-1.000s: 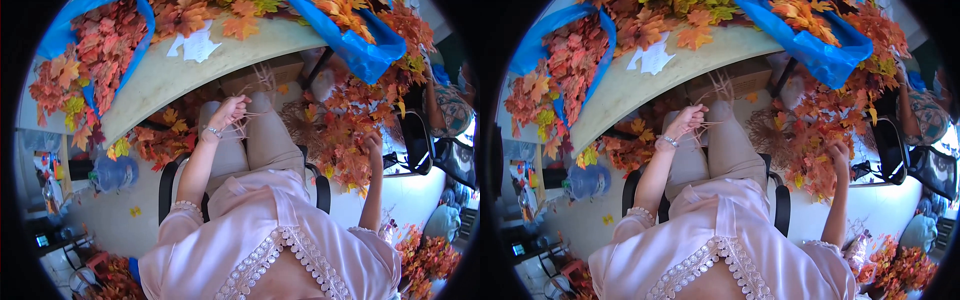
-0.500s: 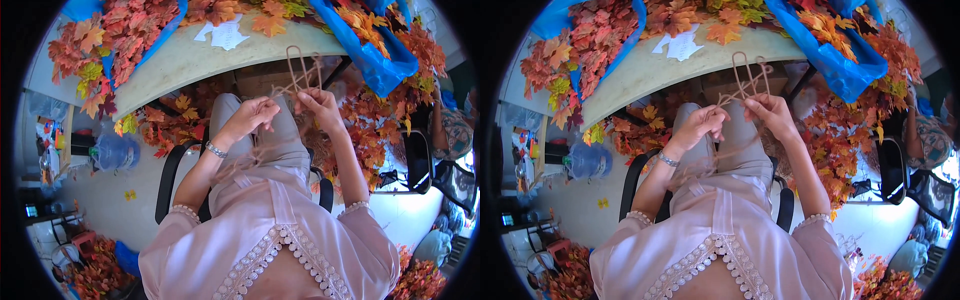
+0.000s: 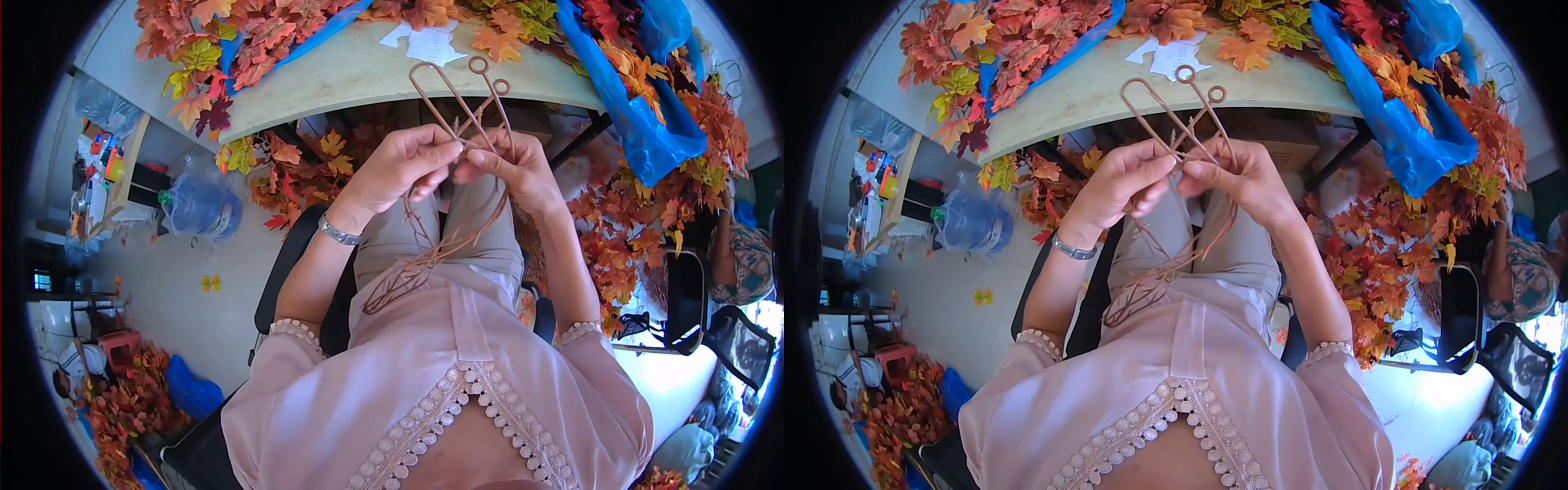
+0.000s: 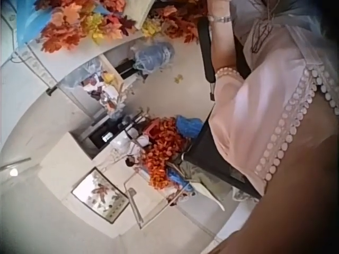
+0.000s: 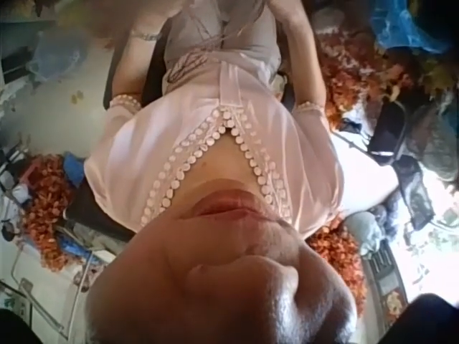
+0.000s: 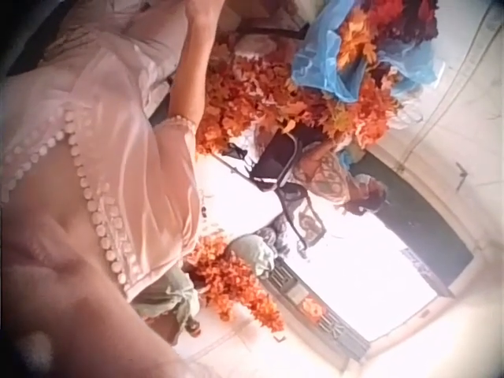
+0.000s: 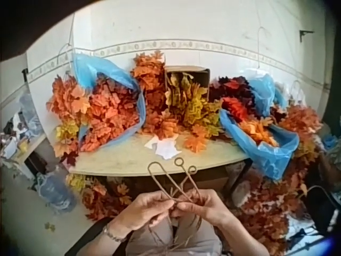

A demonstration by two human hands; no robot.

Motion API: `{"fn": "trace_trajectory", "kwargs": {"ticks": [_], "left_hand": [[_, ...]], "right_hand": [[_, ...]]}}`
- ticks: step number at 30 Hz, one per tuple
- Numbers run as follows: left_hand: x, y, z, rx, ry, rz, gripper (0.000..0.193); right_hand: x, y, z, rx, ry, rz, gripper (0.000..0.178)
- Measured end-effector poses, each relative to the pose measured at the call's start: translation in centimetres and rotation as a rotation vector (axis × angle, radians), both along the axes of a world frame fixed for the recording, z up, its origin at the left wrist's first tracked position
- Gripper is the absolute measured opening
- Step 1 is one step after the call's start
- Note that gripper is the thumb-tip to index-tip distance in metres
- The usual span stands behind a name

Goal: The person assembles artificial autumn leaf garlands by hand, attaching individual artificial leaves to plastic stems.

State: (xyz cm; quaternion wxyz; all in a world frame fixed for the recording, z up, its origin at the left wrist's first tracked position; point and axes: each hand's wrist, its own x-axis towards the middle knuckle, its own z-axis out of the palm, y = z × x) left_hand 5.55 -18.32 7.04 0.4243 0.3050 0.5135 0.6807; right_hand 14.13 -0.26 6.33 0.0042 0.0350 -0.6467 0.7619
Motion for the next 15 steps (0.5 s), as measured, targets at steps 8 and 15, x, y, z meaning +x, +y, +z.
{"fn": "trace_trajectory", "kwargs": {"ticks": [8,15], "left_hand": [[0.0,-1.6,2.3,-0.016,0.190,0.186,0.017],[-1.2,-2.5,3.5,-0.066,0.453,0.202,0.018]], "right_hand": [[-2.2,-0.3,2.8,0.216,0.262,-0.130,0.025],[-3.4,-1.4,3.7,0.128,0.217,-0.042,0.029]]}}
